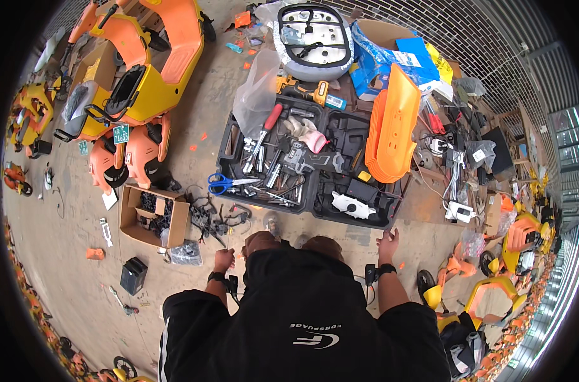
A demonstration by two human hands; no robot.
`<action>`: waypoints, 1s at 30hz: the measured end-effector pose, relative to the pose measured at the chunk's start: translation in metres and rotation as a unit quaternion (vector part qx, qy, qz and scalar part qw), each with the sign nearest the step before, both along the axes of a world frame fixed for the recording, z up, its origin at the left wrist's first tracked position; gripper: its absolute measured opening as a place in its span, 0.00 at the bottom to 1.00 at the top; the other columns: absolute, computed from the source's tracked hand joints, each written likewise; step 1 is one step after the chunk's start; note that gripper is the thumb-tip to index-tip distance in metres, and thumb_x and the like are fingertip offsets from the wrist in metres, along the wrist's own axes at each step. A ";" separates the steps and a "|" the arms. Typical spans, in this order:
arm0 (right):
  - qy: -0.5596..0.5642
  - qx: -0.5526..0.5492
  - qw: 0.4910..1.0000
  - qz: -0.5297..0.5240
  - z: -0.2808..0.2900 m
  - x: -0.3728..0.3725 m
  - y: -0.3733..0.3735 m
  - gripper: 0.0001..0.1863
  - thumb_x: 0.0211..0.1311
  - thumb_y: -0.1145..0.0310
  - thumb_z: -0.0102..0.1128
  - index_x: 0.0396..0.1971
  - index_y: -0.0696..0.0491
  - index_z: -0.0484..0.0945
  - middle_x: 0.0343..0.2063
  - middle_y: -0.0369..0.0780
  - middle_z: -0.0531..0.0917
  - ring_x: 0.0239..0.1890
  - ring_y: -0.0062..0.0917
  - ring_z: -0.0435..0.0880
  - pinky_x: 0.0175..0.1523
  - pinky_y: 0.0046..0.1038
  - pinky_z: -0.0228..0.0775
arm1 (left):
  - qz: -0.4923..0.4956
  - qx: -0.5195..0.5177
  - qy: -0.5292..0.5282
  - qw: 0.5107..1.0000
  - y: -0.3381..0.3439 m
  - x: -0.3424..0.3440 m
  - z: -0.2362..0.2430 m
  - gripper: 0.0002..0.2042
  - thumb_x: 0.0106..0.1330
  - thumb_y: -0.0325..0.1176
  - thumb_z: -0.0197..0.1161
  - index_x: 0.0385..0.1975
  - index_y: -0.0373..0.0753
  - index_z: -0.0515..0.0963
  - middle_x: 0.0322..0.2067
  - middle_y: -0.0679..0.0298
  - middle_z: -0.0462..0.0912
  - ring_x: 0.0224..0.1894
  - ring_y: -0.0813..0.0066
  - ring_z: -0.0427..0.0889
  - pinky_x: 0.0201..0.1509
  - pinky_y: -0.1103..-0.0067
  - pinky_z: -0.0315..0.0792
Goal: The person removes the seat bucket from an electric scooter using a drill, cuts a zip tie with pliers near the handlebar, and handles wires while others work on surrounding scooters.
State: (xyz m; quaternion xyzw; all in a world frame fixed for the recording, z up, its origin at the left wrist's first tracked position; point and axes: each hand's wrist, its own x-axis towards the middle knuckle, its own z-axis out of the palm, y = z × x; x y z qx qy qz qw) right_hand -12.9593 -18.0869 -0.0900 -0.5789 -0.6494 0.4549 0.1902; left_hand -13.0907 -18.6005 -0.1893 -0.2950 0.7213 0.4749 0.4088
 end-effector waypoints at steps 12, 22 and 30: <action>-0.128 0.096 0.981 0.110 0.005 0.026 -0.038 0.14 0.52 0.66 0.48 0.36 0.60 0.71 0.22 0.43 0.77 0.19 0.24 0.75 0.22 0.23 0.66 | -0.009 0.000 0.007 1.000 -0.001 0.006 -0.005 0.14 0.53 0.36 0.51 0.14 0.32 0.68 0.10 0.59 0.69 0.08 0.70 0.69 0.12 0.77 0.68; -0.132 -0.188 0.864 0.448 0.052 -0.042 -0.072 0.14 0.55 0.63 0.50 0.21 0.60 0.76 0.13 0.36 0.75 0.16 0.16 0.72 0.23 0.17 0.63 | 0.003 0.005 0.007 1.000 0.002 0.002 -0.002 0.13 0.51 0.36 0.52 0.12 0.32 0.68 0.09 0.60 0.69 0.08 0.71 0.70 0.12 0.78 0.68; -0.060 0.078 0.778 0.621 0.124 -0.168 -0.148 0.09 0.52 0.67 0.52 0.24 0.58 0.75 0.14 0.38 0.75 0.15 0.20 0.72 0.22 0.20 0.62 | 0.015 -0.005 -0.002 1.000 -0.003 0.006 0.000 0.13 0.51 0.36 0.51 0.13 0.32 0.69 0.09 0.60 0.69 0.09 0.71 0.70 0.12 0.78 0.68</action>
